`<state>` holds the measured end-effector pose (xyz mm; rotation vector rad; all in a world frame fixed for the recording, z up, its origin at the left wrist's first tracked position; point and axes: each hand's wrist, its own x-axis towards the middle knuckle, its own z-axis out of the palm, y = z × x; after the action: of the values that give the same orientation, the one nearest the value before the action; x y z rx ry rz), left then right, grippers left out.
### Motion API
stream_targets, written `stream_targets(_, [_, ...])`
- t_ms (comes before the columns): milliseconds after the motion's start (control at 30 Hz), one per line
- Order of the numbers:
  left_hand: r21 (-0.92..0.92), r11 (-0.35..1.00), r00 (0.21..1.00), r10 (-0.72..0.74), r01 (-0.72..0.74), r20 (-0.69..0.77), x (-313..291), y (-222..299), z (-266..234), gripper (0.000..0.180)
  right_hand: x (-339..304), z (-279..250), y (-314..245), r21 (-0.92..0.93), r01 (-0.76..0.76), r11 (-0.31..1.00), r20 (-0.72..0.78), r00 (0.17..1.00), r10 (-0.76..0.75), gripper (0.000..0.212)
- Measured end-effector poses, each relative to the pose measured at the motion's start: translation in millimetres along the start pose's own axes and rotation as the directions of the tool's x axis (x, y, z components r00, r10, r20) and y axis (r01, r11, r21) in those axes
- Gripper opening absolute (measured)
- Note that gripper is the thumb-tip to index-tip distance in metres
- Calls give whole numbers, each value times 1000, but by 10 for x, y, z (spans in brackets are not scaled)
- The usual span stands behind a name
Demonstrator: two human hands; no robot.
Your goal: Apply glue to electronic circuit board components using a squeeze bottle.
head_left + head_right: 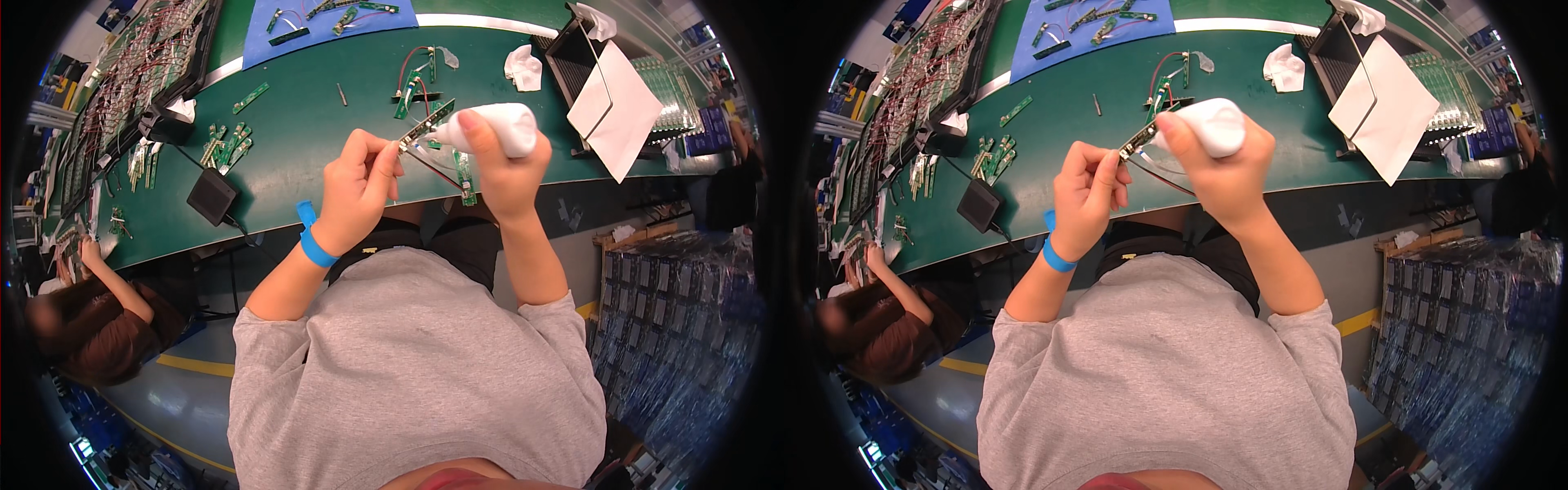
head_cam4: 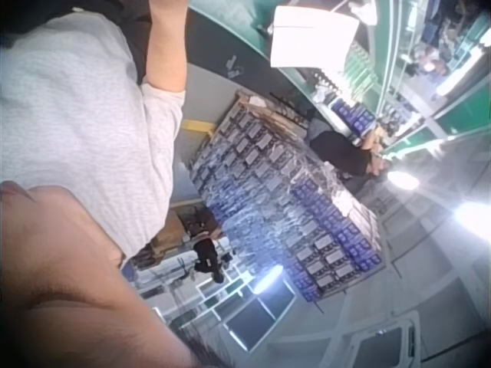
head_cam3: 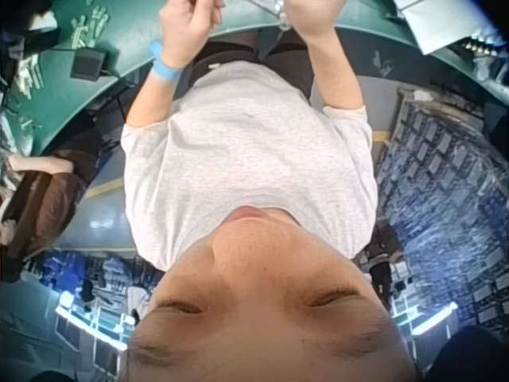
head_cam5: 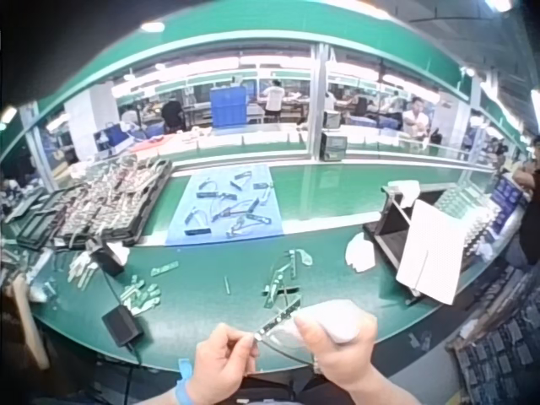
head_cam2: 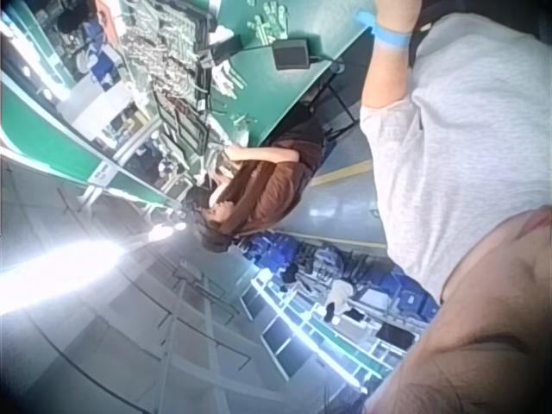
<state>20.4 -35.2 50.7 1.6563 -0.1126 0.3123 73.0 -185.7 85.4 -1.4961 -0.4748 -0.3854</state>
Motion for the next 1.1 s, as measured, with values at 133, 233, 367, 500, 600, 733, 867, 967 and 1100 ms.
stream_targets(133, [-84,996,997,-39,34,-60,65,4,-76,12,0,-178,-34,179,-97,979,-113,986,119,15])
stream_targets(233, [-123,990,994,-77,68,-73,263,-65,-218,14,16,-375,7,249,-183,951,-306,917,256,22])
stream_targets(367, [-197,977,991,-105,86,-89,745,-293,-452,17,1,-646,166,285,-152,946,-437,858,269,24])
stream_targets(500, [-213,973,970,-138,94,-202,1454,-541,-794,18,-111,-918,301,364,-169,916,-433,840,327,21])
stream_targets(600, [-49,998,907,-51,34,-418,2065,-748,-1148,18,-175,-1032,435,407,-180,896,-470,799,374,20])
stream_targets(733, [113,989,714,13,92,-700,2761,-1034,-1695,20,-214,-1115,584,357,-219,908,-505,772,385,21])
stream_targets(867, [184,960,609,18,210,-793,3149,-1385,-2014,18,-219,-1156,715,323,-262,910,-505,765,400,18])
stream_targets(967, [190,932,583,-28,310,-812,3275,-1596,-2063,15,-218,-1175,777,282,-274,920,-549,740,389,18])
stream_targets(1100, [221,965,636,81,144,-768,3424,-1673,-2124,14,-208,-1195,810,251,-301,920,-540,745,391,20])
